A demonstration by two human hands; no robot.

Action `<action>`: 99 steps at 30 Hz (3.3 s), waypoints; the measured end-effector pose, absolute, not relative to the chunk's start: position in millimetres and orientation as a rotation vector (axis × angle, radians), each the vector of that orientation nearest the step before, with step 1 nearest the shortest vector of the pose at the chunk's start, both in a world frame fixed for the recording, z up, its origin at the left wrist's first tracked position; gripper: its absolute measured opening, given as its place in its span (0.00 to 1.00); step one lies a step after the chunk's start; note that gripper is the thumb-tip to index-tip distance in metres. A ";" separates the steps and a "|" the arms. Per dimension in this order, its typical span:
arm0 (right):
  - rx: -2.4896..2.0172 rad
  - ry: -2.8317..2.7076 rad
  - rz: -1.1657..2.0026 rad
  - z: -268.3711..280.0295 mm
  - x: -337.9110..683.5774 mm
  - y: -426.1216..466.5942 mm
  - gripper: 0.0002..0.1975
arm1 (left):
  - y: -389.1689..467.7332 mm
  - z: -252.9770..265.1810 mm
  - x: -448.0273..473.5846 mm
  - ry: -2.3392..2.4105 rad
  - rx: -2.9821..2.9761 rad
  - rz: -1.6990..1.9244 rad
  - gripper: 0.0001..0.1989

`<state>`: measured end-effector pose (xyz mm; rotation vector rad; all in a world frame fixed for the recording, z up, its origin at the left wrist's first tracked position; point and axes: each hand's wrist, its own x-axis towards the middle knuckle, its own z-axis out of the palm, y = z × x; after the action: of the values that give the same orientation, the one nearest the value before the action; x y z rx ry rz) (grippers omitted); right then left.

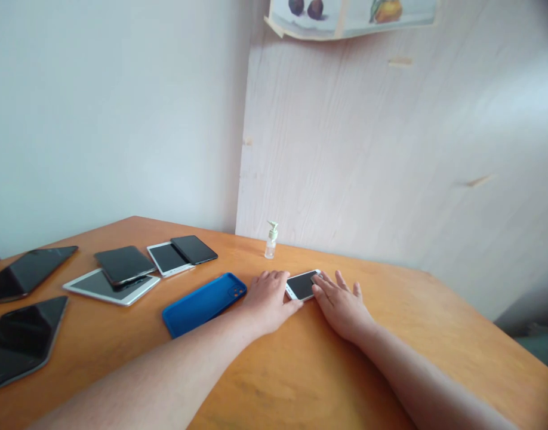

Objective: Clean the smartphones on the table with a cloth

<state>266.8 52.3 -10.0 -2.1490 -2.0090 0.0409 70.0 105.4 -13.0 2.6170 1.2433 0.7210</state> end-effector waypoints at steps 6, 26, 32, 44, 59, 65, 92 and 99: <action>-1.881 -2.248 0.064 -3.7 249.1 44.3 0.27 | 108.5 -16.2 69.4 1.251 2.621 0.732 0.20; -2.066 -2.111 -0.256 -6.5 252.6 45.7 0.22 | 107.7 -11.8 69.4 1.228 2.646 0.713 0.15; -1.690 -2.390 -0.276 -3.0 232.2 34.6 0.20 | 109.9 -13.0 68.9 1.221 2.629 0.698 0.17; -1.778 -2.326 -0.251 -5.2 229.1 34.2 0.21 | 109.1 -10.2 68.0 1.241 2.631 0.610 0.19; -1.674 -2.271 -0.149 -2.1 235.4 36.0 0.19 | 114.8 -12.9 65.3 1.213 2.681 0.599 0.21; -2.029 -2.010 -0.109 -2.8 258.4 49.0 0.19 | 114.7 -13.4 65.6 1.226 2.674 0.610 0.21; -2.001 -1.978 -0.155 -2.7 256.9 49.4 0.20 | 112.3 -11.4 66.5 1.237 2.660 0.593 0.21; -1.641 -2.241 0.033 1.7 238.2 37.2 0.23 | 114.5 -12.5 65.7 1.225 2.675 0.588 0.21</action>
<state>238.2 37.2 1.7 -1.6407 -2.2410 0.0335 65.7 114.5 -12.5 2.6754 1.2247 0.5881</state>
